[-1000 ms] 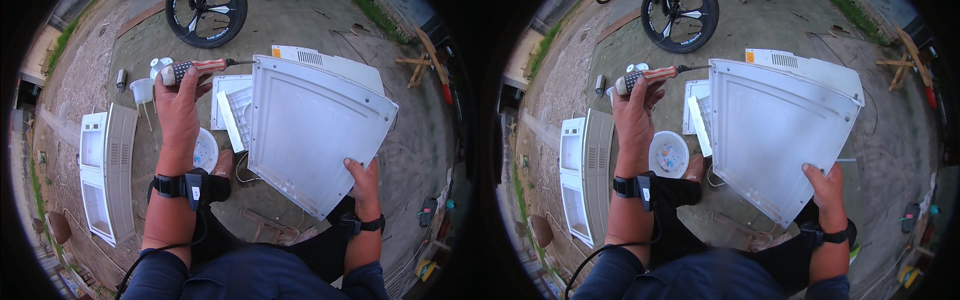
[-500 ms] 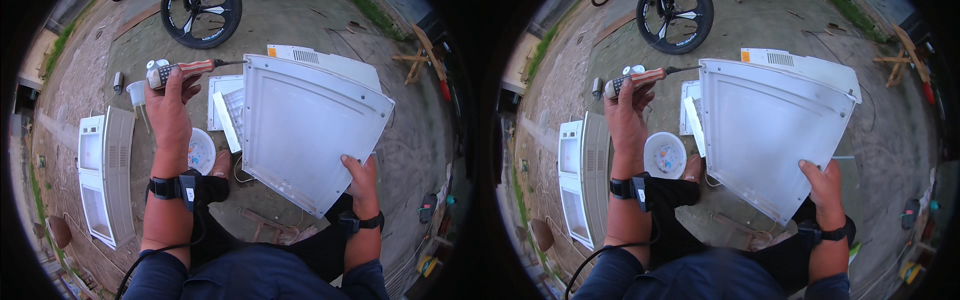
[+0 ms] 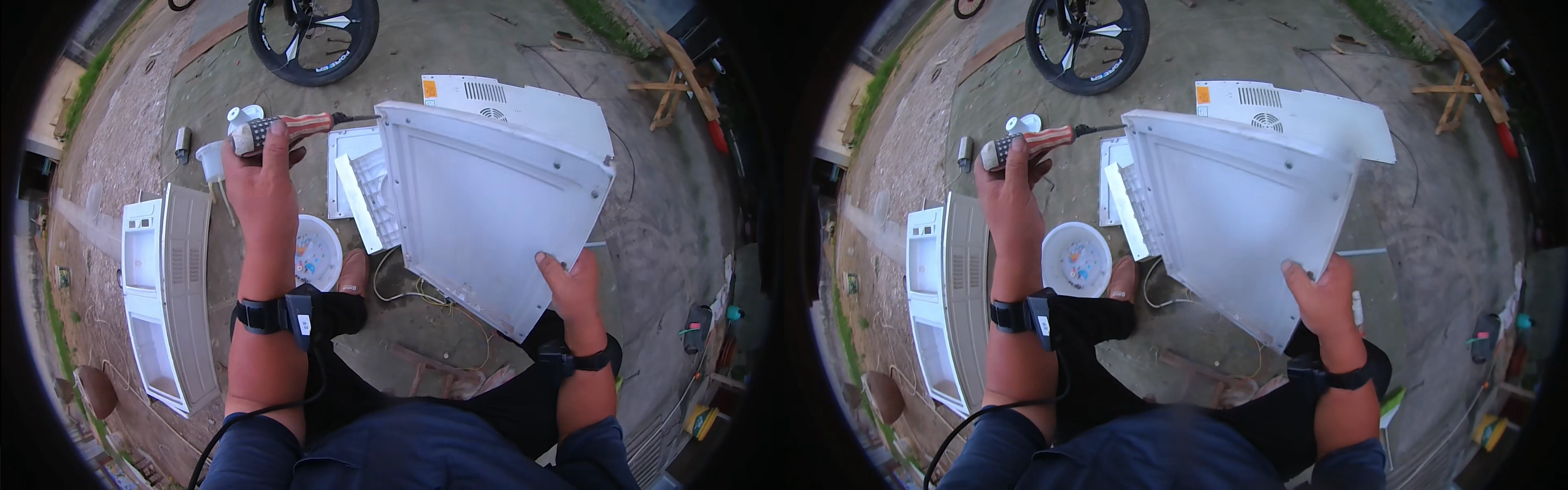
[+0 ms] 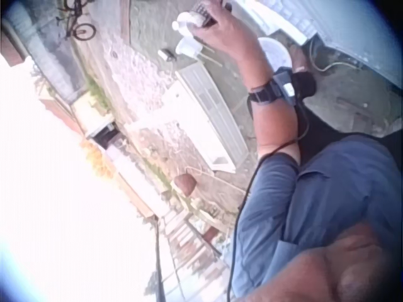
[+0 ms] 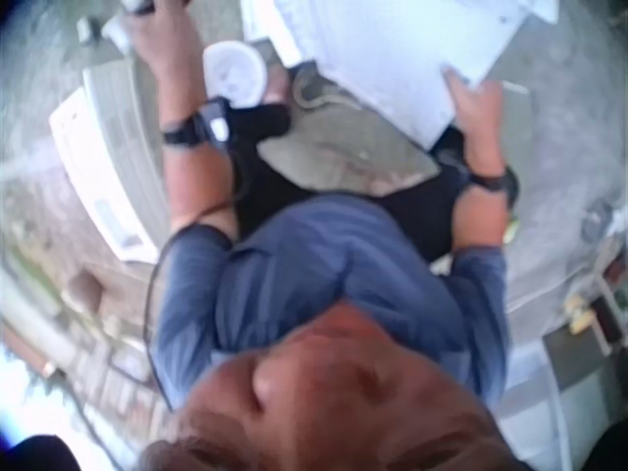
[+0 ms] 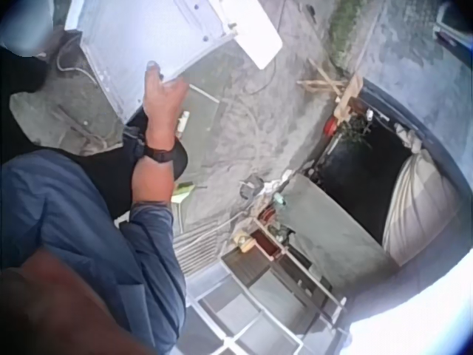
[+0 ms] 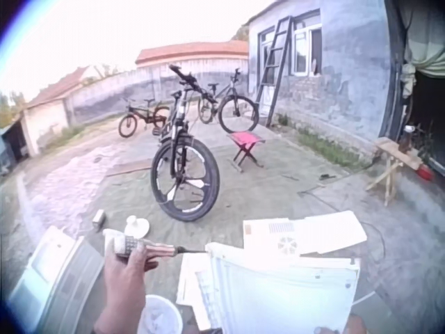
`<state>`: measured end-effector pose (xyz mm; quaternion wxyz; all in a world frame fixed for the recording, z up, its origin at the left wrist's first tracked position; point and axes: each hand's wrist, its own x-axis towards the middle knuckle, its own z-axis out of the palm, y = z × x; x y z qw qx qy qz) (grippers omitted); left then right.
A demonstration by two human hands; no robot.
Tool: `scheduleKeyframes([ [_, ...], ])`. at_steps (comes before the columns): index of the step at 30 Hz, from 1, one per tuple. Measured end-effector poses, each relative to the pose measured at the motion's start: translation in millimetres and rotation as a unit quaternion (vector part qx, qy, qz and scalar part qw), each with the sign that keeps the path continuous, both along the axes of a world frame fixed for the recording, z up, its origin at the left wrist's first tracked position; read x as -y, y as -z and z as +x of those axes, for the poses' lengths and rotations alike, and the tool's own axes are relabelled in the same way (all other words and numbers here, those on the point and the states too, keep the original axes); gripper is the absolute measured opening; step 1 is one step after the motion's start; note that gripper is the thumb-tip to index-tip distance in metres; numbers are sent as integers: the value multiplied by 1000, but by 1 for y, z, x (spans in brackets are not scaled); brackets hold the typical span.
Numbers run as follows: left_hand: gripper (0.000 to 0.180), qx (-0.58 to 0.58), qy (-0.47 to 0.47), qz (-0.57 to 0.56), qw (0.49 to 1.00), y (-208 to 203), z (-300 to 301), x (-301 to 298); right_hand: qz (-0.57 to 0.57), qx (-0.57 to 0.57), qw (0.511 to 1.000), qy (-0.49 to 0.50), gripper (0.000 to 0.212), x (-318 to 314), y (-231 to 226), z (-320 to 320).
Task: The person uses a screwdriver to remove several screws from a white plastic panel of a disassembled electronic appliance.
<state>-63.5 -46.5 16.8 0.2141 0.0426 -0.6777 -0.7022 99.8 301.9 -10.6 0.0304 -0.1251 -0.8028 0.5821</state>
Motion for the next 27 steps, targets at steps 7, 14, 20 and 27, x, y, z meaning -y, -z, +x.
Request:
scheduleKeyframes([
  [7,30,-34,14,-193,981,-6,9,-8,200,-53,977,-51,24,7,-2,-2],
  [14,24,106,151,81,979,15,9,-14,274,-117,951,-87,29,4,4,-6],
  [20,20,171,159,111,966,21,8,-19,247,-67,965,-63,24,3,4,-5],
  [27,26,168,110,78,977,31,4,-17,149,1,989,-12,19,0,3,-7],
])
